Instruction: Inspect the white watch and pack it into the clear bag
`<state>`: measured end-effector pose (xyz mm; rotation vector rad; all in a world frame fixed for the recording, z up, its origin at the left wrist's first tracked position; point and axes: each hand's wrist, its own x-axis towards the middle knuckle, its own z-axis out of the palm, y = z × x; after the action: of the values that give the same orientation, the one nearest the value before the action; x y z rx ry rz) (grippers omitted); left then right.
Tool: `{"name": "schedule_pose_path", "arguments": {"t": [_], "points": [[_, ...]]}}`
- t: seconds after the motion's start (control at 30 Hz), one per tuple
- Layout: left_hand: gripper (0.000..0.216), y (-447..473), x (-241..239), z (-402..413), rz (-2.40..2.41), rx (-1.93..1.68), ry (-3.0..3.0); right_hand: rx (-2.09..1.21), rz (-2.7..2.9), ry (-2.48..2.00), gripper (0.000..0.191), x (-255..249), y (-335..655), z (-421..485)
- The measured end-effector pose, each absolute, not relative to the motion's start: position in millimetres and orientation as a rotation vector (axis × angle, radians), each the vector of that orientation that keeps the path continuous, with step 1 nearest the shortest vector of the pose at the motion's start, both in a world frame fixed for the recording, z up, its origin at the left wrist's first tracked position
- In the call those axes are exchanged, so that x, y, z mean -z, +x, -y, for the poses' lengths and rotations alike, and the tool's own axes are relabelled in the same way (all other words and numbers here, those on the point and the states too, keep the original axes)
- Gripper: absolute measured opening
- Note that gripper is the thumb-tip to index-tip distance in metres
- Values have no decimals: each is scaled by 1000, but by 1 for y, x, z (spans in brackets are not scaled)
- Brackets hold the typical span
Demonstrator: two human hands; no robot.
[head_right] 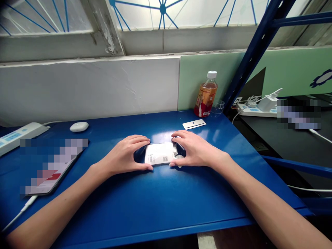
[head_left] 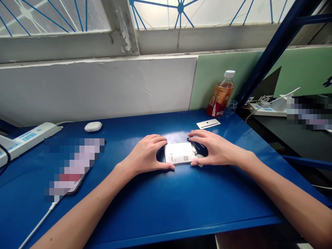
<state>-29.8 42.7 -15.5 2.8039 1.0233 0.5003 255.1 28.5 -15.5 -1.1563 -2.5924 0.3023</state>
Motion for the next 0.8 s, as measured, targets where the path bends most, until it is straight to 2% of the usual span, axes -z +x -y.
{"name": "schedule_pose_path", "arguments": {"t": [0.33,0.47,0.8], "points": [[78,-23,21,-33,-1100,-487,2780,-232,2568,-1138,65,17,255,-29],[68,-17,27,-29,-1028,-451,2775,-177,2566,-1109,55,14,258,-31],[46,-13,23,-25,-1035,-470,2727,-135,2592,-1044,61,20,247,-25]]}}
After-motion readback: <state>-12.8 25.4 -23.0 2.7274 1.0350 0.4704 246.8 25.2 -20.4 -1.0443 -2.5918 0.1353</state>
